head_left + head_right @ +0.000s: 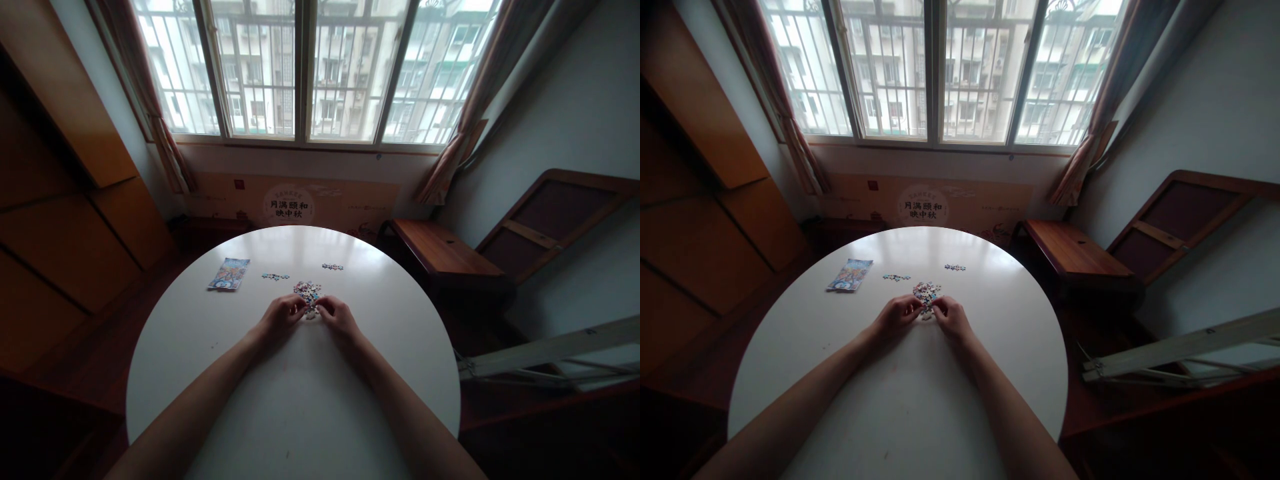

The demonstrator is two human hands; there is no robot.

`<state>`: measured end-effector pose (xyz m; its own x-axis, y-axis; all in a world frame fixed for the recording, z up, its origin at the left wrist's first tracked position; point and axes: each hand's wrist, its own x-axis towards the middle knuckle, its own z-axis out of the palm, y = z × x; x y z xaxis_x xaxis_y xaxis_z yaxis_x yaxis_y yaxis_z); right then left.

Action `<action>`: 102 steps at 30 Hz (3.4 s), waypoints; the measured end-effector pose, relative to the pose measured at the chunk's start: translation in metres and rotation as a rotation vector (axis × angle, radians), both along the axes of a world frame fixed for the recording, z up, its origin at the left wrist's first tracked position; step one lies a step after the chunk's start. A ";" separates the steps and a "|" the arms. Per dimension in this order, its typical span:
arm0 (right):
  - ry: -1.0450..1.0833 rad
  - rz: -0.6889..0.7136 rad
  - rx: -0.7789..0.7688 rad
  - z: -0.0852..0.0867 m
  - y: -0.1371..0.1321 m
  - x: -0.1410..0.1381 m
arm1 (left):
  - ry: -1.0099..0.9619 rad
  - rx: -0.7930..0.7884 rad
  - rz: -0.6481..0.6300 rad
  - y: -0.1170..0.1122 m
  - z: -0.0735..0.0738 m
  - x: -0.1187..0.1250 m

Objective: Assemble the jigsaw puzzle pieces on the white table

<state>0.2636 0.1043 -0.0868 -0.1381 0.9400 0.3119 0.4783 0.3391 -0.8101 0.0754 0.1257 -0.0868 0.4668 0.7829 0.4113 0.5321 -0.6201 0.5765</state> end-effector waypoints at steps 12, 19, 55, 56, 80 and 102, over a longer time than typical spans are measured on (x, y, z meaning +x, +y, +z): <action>0.038 -0.012 -0.008 -0.001 0.000 0.000 | 0.023 0.009 -0.004 -0.001 0.001 0.000; 0.028 -0.033 -0.001 -0.002 0.000 -0.001 | -0.009 0.015 -0.004 0.001 -0.002 0.000; 0.018 -0.016 0.006 -0.004 0.001 0.000 | 0.020 -0.002 0.007 0.003 -0.006 -0.001; 0.016 -0.016 0.007 -0.004 0.001 0.000 | 0.019 -0.004 0.006 0.003 -0.006 0.000; 0.005 -0.003 0.005 -0.004 0.000 0.000 | 0.004 -0.033 0.007 0.001 -0.003 0.001; 0.004 -0.001 0.010 -0.001 -0.001 -0.001 | -0.004 -0.036 0.013 -0.001 0.000 0.001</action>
